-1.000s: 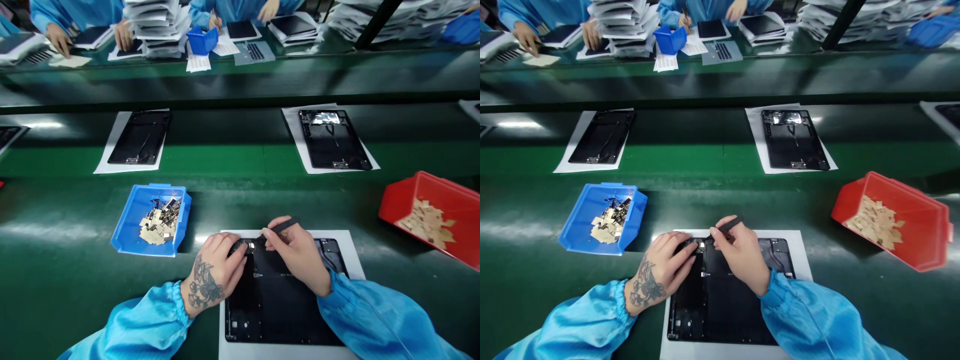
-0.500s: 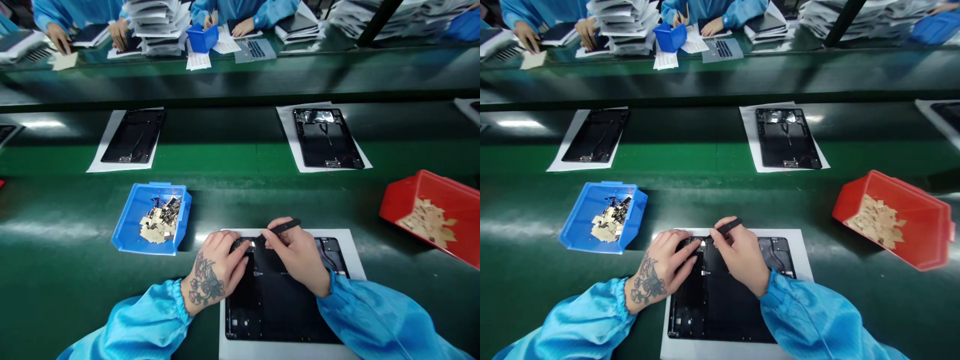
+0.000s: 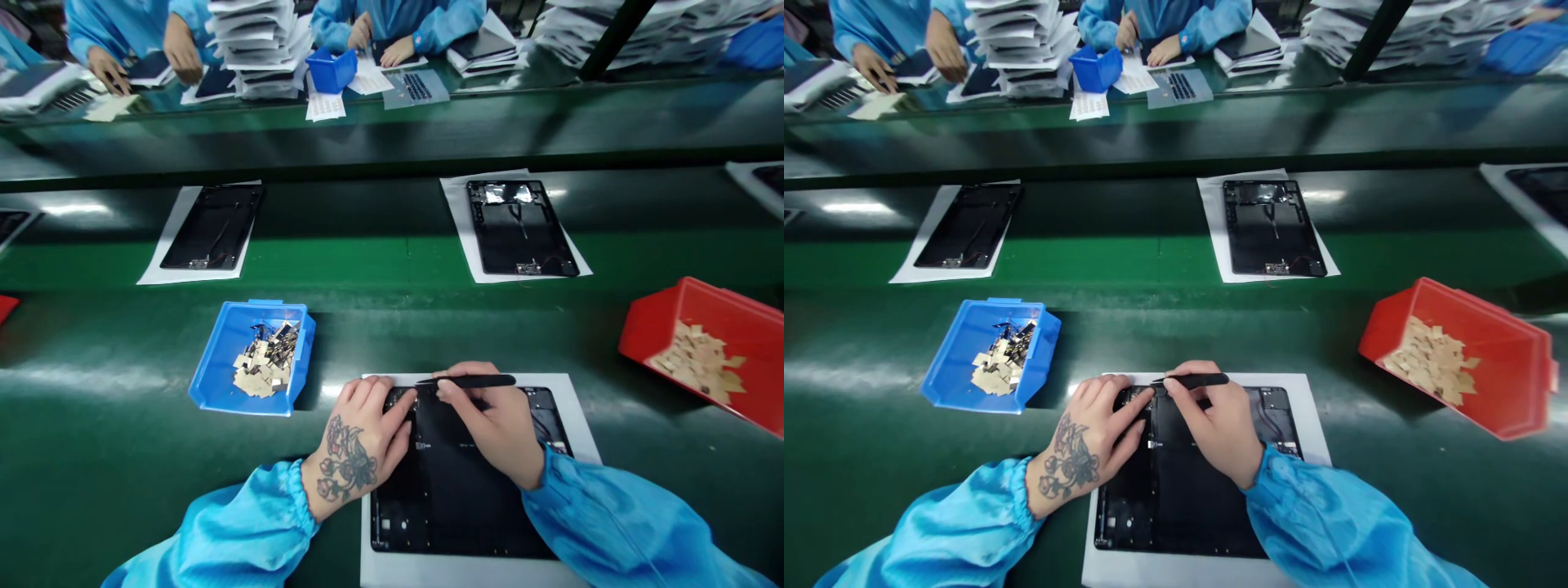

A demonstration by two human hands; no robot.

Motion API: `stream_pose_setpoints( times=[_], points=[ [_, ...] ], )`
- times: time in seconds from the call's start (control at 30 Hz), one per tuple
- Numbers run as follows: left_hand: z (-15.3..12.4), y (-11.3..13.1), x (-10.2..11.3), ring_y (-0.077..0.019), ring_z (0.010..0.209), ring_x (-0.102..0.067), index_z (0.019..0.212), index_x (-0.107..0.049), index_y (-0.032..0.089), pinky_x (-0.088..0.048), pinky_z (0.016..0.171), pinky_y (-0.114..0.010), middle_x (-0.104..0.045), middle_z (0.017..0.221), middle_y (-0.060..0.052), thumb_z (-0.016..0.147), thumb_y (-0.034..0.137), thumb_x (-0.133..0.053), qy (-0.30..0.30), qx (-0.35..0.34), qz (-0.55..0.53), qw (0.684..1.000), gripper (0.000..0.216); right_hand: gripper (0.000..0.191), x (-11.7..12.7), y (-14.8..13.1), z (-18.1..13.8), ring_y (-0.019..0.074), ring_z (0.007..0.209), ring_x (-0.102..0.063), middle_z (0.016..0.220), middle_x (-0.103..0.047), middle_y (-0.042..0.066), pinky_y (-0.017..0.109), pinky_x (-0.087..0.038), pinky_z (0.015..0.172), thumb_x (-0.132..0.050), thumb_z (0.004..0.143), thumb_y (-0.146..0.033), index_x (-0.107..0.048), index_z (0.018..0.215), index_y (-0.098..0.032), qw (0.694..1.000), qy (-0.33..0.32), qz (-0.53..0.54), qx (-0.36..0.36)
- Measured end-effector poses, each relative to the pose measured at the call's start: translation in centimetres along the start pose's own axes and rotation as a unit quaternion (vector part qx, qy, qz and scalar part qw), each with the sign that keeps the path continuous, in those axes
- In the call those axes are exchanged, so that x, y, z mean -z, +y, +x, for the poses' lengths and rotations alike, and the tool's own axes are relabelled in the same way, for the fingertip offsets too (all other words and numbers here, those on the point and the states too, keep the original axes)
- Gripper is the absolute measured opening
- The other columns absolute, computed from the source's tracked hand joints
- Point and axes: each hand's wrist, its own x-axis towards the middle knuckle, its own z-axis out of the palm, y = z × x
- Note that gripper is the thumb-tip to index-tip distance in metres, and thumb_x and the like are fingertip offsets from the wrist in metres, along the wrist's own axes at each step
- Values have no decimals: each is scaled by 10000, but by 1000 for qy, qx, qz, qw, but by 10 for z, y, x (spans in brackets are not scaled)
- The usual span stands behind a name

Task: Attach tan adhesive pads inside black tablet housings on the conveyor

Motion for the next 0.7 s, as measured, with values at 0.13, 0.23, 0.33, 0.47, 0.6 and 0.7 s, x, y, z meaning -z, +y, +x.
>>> stream_pose_setpoints(
  times=[0.13, 0.23, 0.33, 0.47, 0.6, 0.7],
  points=[
    [-1, -1, -1, -281, 1010, -478, 1233, -559, 206, -434, 832, -452, -523, 1116, -128, 859, 259, -497, -1, 4, -13, 1000, 382, 202, -4, 1, 4, 176, 711, -676, 1012, -667, 70, 284, -575, 643, -583, 901, -362, -651, 978, -188, 995, -34, 83, -50],
    [-5, -1, -1, -283, 1055, -459, 1229, -565, 213, -425, 878, -461, -503, 1164, -127, 852, 239, -506, 3, 10, -38, 999, 382, 160, -6, -1, 5, 179, 705, -671, 908, -683, 57, 267, -564, 598, -649, 854, -336, -659, 901, -184, 990, -52, 106, -72],
    [-7, 1, 0, -286, 1079, -448, 1204, -582, 208, -411, 908, -474, -488, 1186, -130, 836, 222, -525, 11, 26, -55, 998, 373, 108, -8, -3, 3, 194, 779, -669, 827, -688, 40, 299, -562, 696, -694, 816, -288, -640, 808, -195, 988, -60, 136, -31],
    [-8, 2, 3, -293, 1092, -446, 1185, -593, 216, -405, 918, -493, -492, 1187, -130, 826, 213, -535, 9, 35, -53, 998, 363, 66, -12, -4, 2, 204, 833, -669, 867, -705, 55, 349, -548, 780, -675, 840, -250, -651, 801, -201, 986, -78, 142, 26],
    [-8, 2, 3, -293, 1081, -455, 1161, -606, 221, -415, 906, -495, -502, 1181, -128, 827, 217, -532, 10, 35, -47, 998, 342, 86, -12, -5, 5, 211, 827, -678, 868, -715, 63, 348, -560, 762, -659, 858, -273, -678, 820, -198, 987, -92, 124, 51],
    [-8, 2, 2, -293, 1081, -456, 1140, -614, 213, -417, 905, -490, -506, 1182, -128, 826, 218, -534, 14, 35, -45, 998, 325, 72, -11, -3, 5, 208, 849, -677, 899, -716, 58, 348, -560, 780, -638, 876, -248, -684, 843, -204, 985, -102, 110, 81]
  ],
)
